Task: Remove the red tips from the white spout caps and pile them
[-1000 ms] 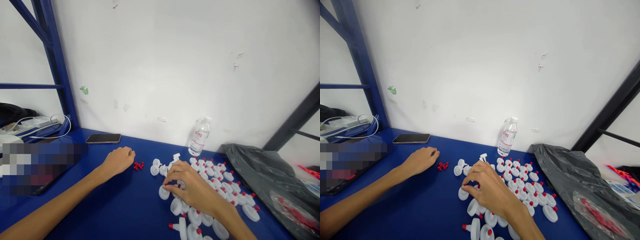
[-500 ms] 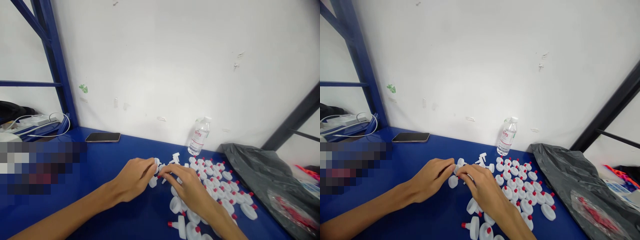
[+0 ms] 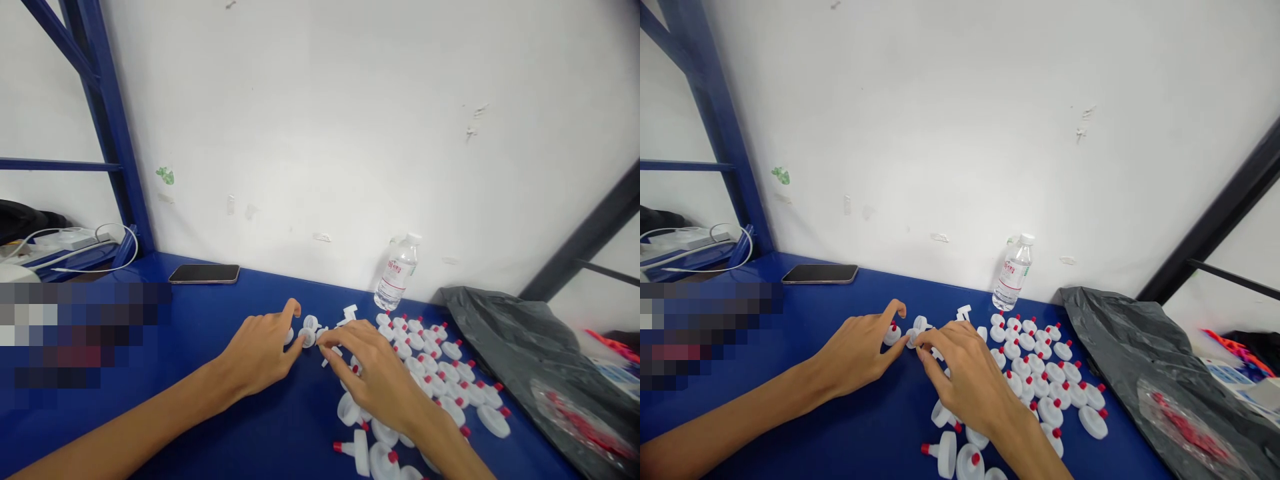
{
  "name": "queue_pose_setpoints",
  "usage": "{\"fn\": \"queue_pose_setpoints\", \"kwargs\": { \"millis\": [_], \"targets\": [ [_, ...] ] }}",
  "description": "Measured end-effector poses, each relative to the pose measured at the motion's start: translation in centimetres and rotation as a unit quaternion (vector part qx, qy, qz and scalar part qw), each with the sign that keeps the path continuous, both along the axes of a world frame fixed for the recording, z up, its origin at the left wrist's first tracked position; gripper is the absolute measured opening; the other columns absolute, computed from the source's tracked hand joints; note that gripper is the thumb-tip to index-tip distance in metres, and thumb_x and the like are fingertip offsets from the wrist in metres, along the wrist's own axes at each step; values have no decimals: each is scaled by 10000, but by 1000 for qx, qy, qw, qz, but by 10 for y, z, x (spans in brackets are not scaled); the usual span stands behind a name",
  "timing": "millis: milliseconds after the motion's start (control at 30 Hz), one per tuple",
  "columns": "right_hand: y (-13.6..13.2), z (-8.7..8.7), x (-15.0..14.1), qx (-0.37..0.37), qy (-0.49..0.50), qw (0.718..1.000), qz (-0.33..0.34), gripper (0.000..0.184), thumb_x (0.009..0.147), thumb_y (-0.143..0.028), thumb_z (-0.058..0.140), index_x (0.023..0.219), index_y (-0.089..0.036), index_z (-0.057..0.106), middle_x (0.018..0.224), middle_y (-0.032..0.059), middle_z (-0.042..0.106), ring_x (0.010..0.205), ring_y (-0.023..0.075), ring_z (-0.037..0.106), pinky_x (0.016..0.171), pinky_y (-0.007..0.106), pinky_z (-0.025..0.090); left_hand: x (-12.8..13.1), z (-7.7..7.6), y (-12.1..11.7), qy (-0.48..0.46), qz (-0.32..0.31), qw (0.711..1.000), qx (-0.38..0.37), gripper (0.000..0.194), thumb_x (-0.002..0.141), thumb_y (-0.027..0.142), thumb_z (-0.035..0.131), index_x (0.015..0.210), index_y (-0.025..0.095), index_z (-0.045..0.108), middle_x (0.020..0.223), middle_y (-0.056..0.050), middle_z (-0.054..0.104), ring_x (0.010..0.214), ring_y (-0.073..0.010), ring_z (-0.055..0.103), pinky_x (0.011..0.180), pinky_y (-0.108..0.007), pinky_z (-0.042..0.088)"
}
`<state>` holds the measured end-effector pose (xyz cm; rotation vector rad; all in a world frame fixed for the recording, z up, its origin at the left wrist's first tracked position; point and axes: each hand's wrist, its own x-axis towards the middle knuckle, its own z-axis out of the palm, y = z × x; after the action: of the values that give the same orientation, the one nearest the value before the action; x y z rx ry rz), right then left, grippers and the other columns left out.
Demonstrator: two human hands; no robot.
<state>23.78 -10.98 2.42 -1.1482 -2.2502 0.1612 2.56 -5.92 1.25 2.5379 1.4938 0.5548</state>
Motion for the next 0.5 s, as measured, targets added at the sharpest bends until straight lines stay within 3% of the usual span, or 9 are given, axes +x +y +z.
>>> {"fn": "queue_pose_setpoints", "kwargs": {
  "millis": [133, 200, 333, 433, 500],
  "targets": [
    [1, 0, -2, 10, -13, 1000, 3, 153, 997, -181, 524, 1058, -256, 643, 903, 5, 682, 866, 174, 608, 871, 380, 474, -3, -8, 8, 39, 7, 999, 10, 148, 974, 326, 405, 953, 231, 518, 813, -49, 707, 698, -250, 652, 590, -314, 282],
    [2, -1, -2, 18, -17, 1000, -1, 156, 997, -179, 522, 1053, -252, 647, 898, 11, 686, 869, 179, 616, 867, 383, 481, -4, -9, 10, 29, -3, 1000, 2, 174, 970, 280, 401, 838, 227, 502, 789, -36, 692, 674, -227, 626, 582, -309, 265],
    [2, -4, -2, 39, -10, 999, -27, 205, 992, -254, 561, 1187, -270, 621, 1044, 35, 713, 973, 211, 643, 916, 423, 493, -1, -2, 6, -116, -40, 992, -43, 194, 983, 320, 442, 829, 231, 520, 680, 22, 613, 613, -169, 547, 590, -284, 307],
    [2, -6, -1, 49, -21, 997, -49, 505, 937, -404, 655, 1399, -271, 499, 1249, 78, 677, 1129, 272, 621, 965, 488, 493, 3, 5, -2, -246, -102, 956, -122, 228, 999, 389, 451, 847, 232, 517, 641, 56, 560, 572, -133, 495, 577, -257, 347],
    [2, -6, -2, 45, -20, 998, -43, 548, 911, -439, 685, 1399, -264, 507, 1254, 80, 683, 1132, 279, 624, 963, 487, 499, 5, 9, -8, -301, -139, 927, -173, 216, 1003, 402, 457, 881, 233, 513, 666, 67, 575, 566, -114, 482, 575, -243, 361]
  ]
}}
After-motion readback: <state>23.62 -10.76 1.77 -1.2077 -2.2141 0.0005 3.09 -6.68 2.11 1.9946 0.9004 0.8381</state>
